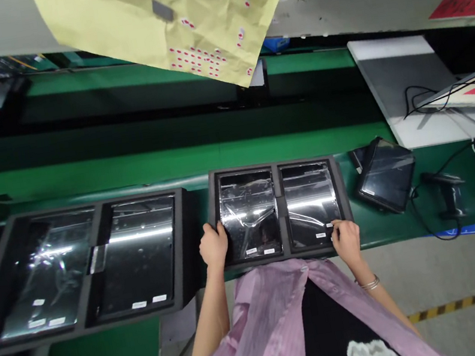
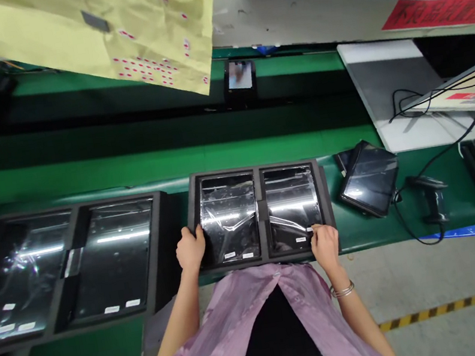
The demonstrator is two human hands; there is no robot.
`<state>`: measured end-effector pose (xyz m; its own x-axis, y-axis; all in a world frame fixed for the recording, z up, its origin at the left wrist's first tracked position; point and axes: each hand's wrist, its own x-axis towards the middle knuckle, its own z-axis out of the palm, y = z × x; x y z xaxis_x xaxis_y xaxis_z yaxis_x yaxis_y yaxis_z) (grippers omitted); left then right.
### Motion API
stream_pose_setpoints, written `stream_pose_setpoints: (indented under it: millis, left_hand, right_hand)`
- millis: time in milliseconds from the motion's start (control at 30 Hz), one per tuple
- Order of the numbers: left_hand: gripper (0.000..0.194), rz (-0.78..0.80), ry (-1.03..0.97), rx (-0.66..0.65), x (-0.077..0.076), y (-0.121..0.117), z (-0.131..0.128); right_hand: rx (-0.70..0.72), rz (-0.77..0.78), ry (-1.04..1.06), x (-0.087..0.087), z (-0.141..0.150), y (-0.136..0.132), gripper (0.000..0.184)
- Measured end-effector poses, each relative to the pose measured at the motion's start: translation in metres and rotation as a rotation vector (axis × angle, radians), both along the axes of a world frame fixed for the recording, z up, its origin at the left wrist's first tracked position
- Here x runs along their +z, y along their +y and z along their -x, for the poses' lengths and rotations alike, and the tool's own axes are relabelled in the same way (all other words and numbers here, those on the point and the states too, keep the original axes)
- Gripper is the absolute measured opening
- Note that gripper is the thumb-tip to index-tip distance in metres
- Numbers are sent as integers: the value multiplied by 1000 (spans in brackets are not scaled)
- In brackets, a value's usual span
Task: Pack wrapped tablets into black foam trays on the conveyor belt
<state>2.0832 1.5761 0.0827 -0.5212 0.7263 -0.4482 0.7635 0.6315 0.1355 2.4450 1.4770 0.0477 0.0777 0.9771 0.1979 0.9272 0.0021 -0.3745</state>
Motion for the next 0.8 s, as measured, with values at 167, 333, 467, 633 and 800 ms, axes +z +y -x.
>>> stream_pose_setpoints:
  millis: [167,333,467,633,800]
  left_hand:
    - [43,7,13,7,-1,0,-3]
    - [43,8,8,20,0,0,-4]
    - [42,12,-5,32,1,0,-4]
    - [42,11,-8,37,0,0,-4]
    - [42,10,-8,36,0,0,-4]
  right_hand:
    - [-49,28,-62,-2,6,4,12]
    - [-67,43,-123,-2,10,6,16]
    - [-31,17,-119,-2,3,2,13]
    - [-46,17,-146,1,-4,3,7]
    - [13,138,-268,11,-2,12,4]
